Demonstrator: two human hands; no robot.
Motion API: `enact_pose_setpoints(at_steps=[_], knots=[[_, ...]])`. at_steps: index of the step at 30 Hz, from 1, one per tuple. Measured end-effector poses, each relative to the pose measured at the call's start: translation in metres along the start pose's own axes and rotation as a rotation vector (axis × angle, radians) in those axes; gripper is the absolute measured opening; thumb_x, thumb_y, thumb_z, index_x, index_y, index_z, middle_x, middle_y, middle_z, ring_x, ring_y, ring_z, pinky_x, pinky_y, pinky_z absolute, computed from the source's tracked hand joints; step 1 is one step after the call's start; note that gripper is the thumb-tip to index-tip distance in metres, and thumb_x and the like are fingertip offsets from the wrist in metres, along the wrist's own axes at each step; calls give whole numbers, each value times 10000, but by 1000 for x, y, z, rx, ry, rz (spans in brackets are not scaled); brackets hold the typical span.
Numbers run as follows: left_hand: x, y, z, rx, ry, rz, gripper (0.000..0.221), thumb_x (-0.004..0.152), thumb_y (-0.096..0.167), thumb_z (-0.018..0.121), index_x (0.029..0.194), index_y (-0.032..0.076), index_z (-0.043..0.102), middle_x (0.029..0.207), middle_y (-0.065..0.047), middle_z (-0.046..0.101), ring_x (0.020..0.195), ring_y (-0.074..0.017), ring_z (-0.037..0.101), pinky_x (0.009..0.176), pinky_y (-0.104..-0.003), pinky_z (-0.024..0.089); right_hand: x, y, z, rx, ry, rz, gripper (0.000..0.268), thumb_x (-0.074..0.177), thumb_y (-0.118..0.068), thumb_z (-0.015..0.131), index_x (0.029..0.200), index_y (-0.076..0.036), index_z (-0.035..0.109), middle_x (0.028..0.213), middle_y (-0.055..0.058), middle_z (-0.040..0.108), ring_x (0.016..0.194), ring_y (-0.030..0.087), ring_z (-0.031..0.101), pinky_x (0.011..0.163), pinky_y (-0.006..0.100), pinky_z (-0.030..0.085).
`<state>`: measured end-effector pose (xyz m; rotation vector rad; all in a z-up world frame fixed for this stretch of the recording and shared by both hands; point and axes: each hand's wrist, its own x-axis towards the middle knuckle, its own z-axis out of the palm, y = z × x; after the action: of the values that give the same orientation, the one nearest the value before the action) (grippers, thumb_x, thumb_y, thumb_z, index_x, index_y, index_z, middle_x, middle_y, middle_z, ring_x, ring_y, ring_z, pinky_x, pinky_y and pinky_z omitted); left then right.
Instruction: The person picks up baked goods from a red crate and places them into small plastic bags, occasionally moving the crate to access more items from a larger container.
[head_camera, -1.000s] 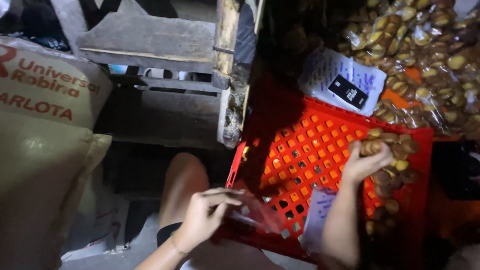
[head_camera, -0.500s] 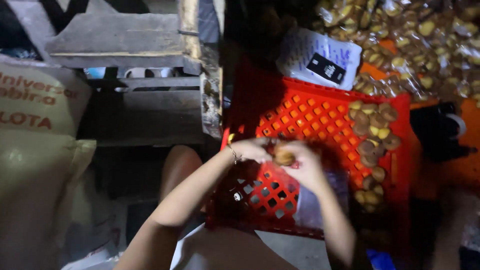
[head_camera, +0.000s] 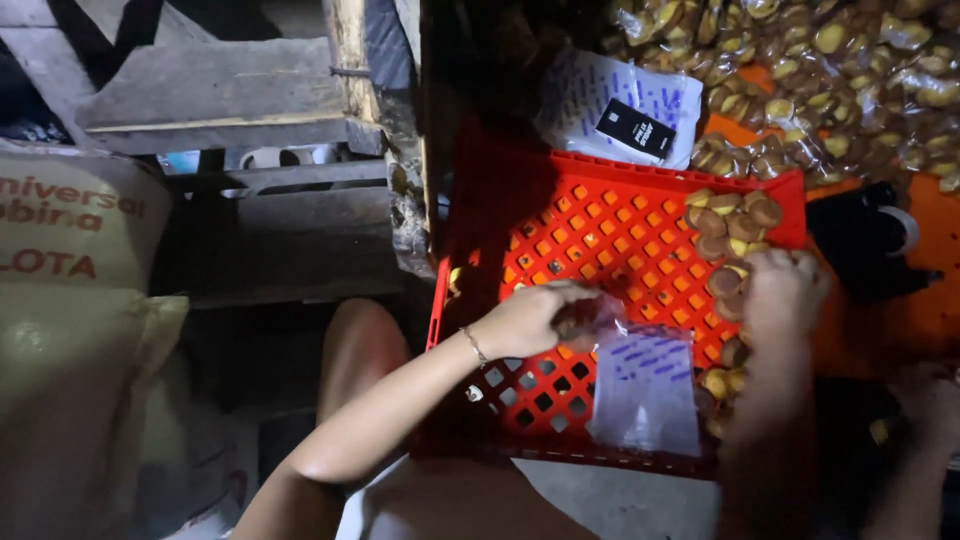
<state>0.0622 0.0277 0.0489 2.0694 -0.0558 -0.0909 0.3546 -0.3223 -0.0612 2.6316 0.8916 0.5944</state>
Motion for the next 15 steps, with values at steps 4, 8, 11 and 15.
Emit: enact_pose_setpoints(at_steps=[4,8,11,15], knots=[[8,2,-7,-9,-63,64,504,818,-15,596,1315,65,627,1322,-145,672,1187,-347,663,1035,-528,538,23,-10,-62,407,184,72,291,958,-206,804,1237,-195,721,1169,69,730,1100,275,679,1019,368,510],[22,-16,6,107,-116,-28,678,752,199,712,1403,112,544,1336,-157,630,1221,-427,638,1016,-624,492,6,-142,-173,1118,264,-95,229,689,-275,965,855,-256,808,910,-95,776,946,190,701,971,256,475],[10,29,-9,-7,-191,42,499,799,136,628,1276,-12,626,1238,-294,658,1152,-543,624,965,-657,496,-5,-157,-176,1199,20,-27,237,727,-222,919,933,-177,811,941,24,783,958,266,718,930,338,517],[16,8,1,34,-86,29,543,767,127,688,1290,4,607,1199,-247,662,1126,-508,651,932,-623,526,-2,-133,-128,1311,-366,56,281,783,-142,849,1050,-60,815,988,203,792,976,380,745,867,462,580]])
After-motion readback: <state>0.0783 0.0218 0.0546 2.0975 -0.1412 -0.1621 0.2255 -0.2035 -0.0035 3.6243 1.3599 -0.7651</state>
